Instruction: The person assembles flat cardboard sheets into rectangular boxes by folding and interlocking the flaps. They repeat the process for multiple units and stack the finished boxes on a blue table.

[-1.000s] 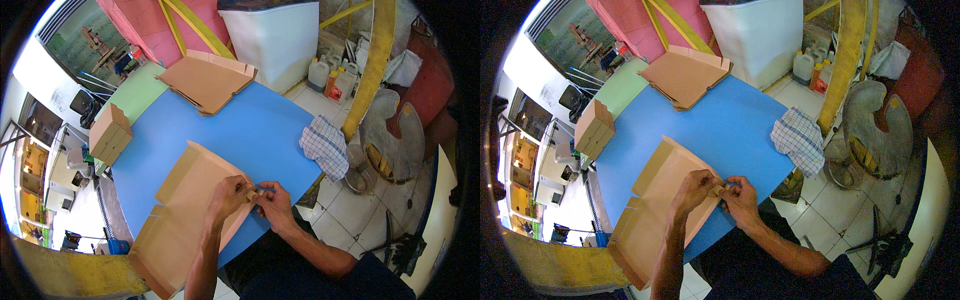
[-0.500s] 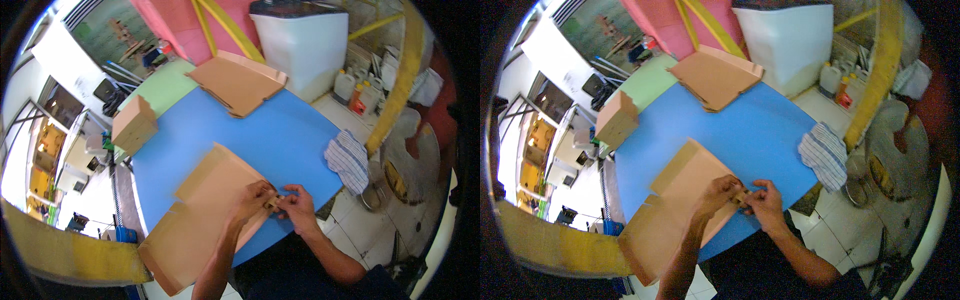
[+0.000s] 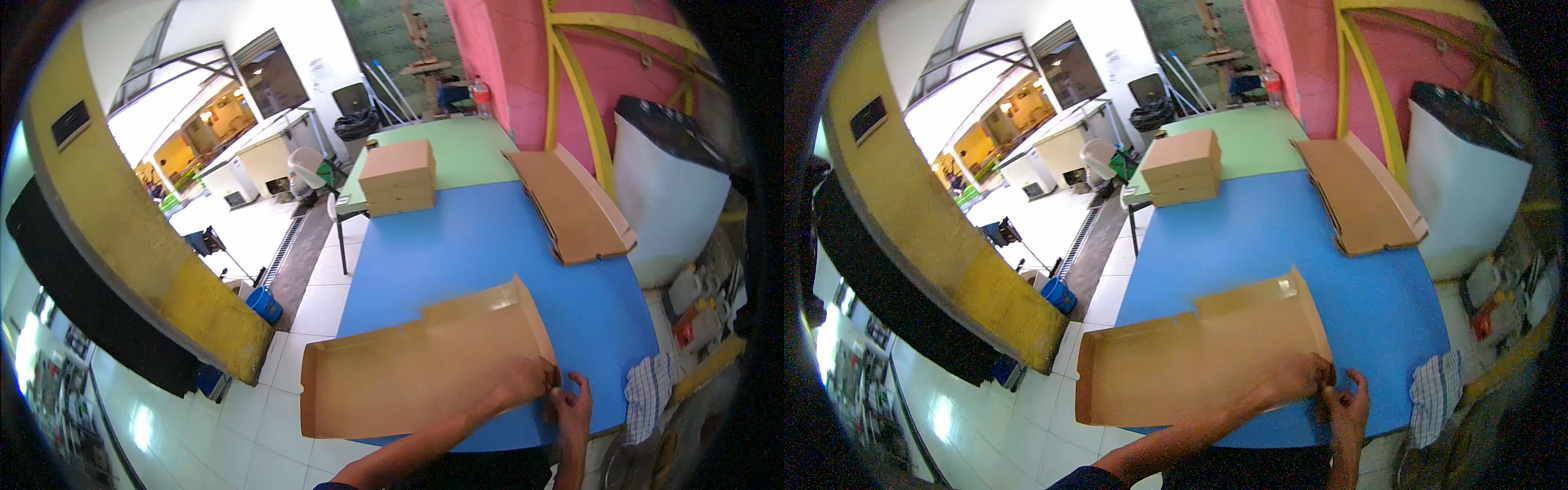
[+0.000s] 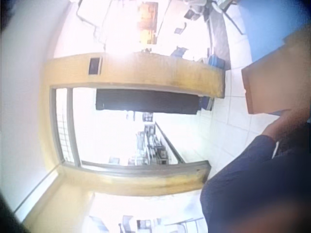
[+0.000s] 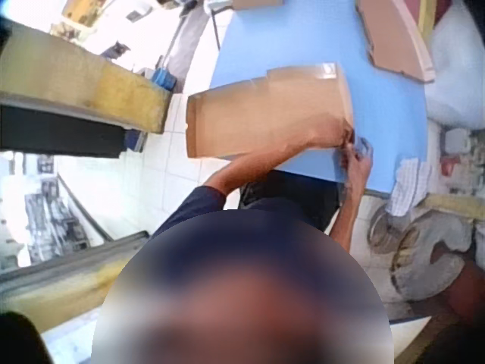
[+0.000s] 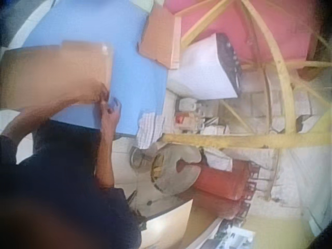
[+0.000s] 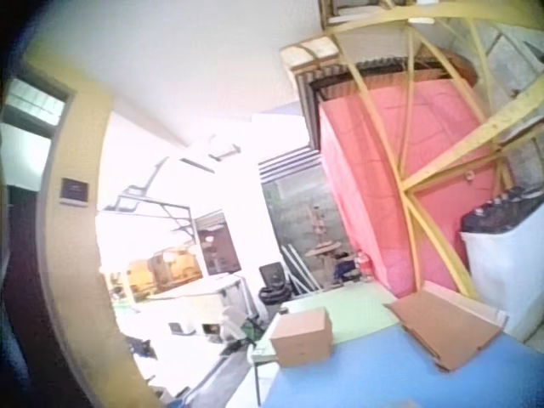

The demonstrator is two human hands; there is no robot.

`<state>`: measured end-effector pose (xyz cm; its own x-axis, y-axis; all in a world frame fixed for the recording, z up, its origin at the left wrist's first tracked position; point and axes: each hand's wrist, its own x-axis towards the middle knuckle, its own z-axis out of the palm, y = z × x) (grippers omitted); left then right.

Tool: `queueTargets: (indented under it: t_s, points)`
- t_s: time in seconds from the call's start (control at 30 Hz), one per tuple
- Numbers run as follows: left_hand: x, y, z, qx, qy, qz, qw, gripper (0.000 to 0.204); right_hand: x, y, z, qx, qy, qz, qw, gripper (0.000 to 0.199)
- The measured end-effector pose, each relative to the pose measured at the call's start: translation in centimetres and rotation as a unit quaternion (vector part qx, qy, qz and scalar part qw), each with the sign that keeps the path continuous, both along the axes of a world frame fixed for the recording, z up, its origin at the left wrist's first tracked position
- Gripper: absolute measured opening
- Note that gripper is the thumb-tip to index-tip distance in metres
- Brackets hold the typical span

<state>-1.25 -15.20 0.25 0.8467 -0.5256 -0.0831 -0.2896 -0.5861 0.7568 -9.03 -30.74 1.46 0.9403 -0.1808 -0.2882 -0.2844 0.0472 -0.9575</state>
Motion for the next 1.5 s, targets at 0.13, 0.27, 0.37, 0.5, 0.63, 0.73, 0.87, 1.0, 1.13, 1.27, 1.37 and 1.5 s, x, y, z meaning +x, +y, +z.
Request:
queueTargets:
  t_s: [0.13, 0.27, 0.37, 0.5, 0.63, 0.73, 0.87, 1.0, 1.13, 1.27, 1.37, 1.5]
  points:
    - [-1.7, 0.1, 2.2, 0.056, -0.076, 0.065, 0.993, 0.015, 0.1, -1.3, -1.2, -0.087, -0.047, -0.03, 0.995, 0.055]
    - [-5.7, 1.1, 3.6, 0.033, -0.212, 0.019, 0.976, 0.015, 0.9, -3.3, -2.1, -0.059, -0.116, -0.035, 0.991, 0.053]
    - [-8.4, 0.6, 3.5, 0.05, -0.144, -0.076, 0.985, 0.016, 2.2, -4.0, -1.9, -0.175, -0.203, -0.024, 0.963, 0.053]
    - [-11.4, -1.2, 4.0, 0.198, -0.168, -0.16, 0.952, 0.021, 3.4, -4.6, -0.5, -0.462, -0.298, -0.009, 0.835, 0.055]
    - [-11.2, 2.8, 6.7, 0.247, 0.046, -0.222, 0.942, 0.031, 3.3, -5.3, 1.0, -0.593, -0.219, 0.07, 0.772, 0.055]
    - [-10.4, 8.5, 8.5, 0.292, 0.079, -0.242, 0.922, 0.041, 2.7, -4.4, 1.4, -0.473, -0.058, 0.161, 0.864, 0.051]
    - [-11.3, 10.6, 7.8, 0.177, -0.046, -0.097, 0.978, 0.047, 1.2, 0.5, 0.8, -0.305, -0.092, 0.192, 0.928, 0.05]
    - [-12.8, 7.0, 4.6, 0.179, -0.17, 0.025, 0.969, 0.038, 0.3, 4.7, 0.7, -0.198, -0.082, 0.184, 0.959, 0.065]
    - [-13.5, 6.7, 2.7, 0.154, -0.279, 0.059, 0.946, 0.028, -0.1, 5.6, 1.2, -0.138, -0.058, 0.262, 0.953, 0.086]
    - [-14.4, 8.8, 2.9, 0.057, -0.313, 0.052, 0.946, 0.017, -0.2, 5.4, 1.2, -0.12, -0.043, 0.258, 0.958, 0.092]
    - [-14.5, 8.8, 3.3, 0.01, -0.279, 0.164, 0.946, 0.009, -0.2, 5.4, 0.8, -0.17, -0.025, 0.269, 0.948, 0.093]
    - [-12.7, 7.7, 3.8, 0.041, -0.17, 0.258, 0.95, 0.013, -0.5, 5.9, 0.2, -0.194, -0.057, 0.235, 0.951, 0.091]
